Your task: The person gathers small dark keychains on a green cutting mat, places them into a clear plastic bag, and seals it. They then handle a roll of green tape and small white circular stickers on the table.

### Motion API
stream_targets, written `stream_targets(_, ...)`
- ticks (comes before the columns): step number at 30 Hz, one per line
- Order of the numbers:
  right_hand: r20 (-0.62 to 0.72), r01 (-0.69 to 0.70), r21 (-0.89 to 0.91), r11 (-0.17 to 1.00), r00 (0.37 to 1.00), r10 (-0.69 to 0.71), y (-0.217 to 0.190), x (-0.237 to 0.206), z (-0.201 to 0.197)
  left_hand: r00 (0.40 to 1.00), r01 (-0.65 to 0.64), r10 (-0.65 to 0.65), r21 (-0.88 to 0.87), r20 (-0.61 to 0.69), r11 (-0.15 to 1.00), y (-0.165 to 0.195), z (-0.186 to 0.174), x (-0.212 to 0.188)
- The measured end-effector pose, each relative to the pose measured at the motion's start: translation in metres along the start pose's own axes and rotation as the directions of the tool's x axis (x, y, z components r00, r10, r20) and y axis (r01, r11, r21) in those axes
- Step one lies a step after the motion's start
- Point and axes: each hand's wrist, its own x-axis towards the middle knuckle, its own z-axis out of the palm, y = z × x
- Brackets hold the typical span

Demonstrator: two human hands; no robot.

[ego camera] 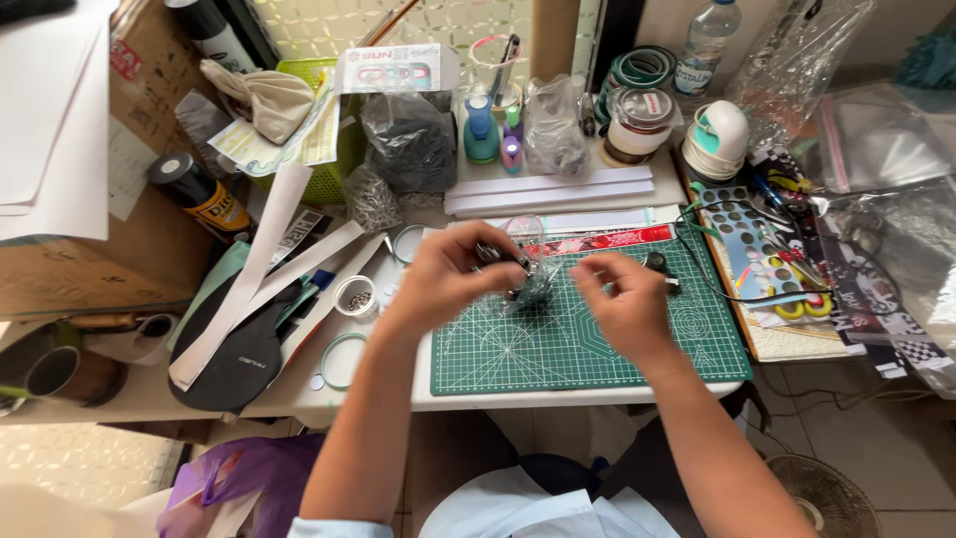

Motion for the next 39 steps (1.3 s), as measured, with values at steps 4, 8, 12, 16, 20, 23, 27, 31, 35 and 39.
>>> stream_targets(4,0.059,0.130,-0.146,0.981,0.991,-0.122,-0.041,0.008,0.028,0.996,0.050,-0.001,0.543,-0.089,0.838,-0.006,-0.009,0.025)
stream_targets(8,0.019,0.005,-0.065,0.998,1.000,-0.004,-0.044,0.018,0.040,0.989,0.109,0.015,0.787,-0.149,0.607,-0.035,0.010,0.044)
stream_targets(12,0.021,-0.080,0.055,0.995,0.997,0.079,-0.015,0.015,0.039,0.986,-0.084,0.164,0.799,-0.019,0.596,-0.051,0.014,0.058)
stream_targets(16,0.086,-0.127,0.106,0.986,0.989,0.118,0.038,0.015,0.015,0.986,-0.053,0.165,0.856,-0.038,0.515,-0.040,0.017,0.046)
stream_targets(20,-0.039,-0.083,-0.567,0.819,0.996,0.074,0.103,0.017,-0.046,0.983,0.047,0.139,0.893,-0.122,0.448,-0.006,0.031,0.006)
stream_targets(23,0.066,0.049,-0.801,0.597,0.998,0.008,0.133,0.012,-0.065,0.971,-0.152,0.238,0.814,0.018,0.561,0.018,0.050,-0.020)
stream_targets(27,0.101,-0.292,-0.547,0.784,0.907,0.409,0.145,0.012,-0.075,0.968,-0.249,0.180,0.793,0.178,0.556,0.036,0.058,-0.033)
stream_targets(31,0.227,-0.276,-0.277,0.920,0.912,0.341,0.162,0.036,-0.084,0.977,-0.208,0.168,0.788,0.134,0.579,0.039,0.048,-0.040)
stream_targets(35,0.329,-0.166,-0.285,0.944,0.908,0.259,0.192,0.061,-0.076,0.955,-0.280,0.255,0.742,0.151,0.610,0.032,0.043,-0.052)
stream_targets(39,0.390,-0.047,-0.234,0.971,0.911,0.138,0.202,0.062,-0.067,0.956,-0.274,0.267,0.690,0.121,0.670,0.022,0.032,-0.063)
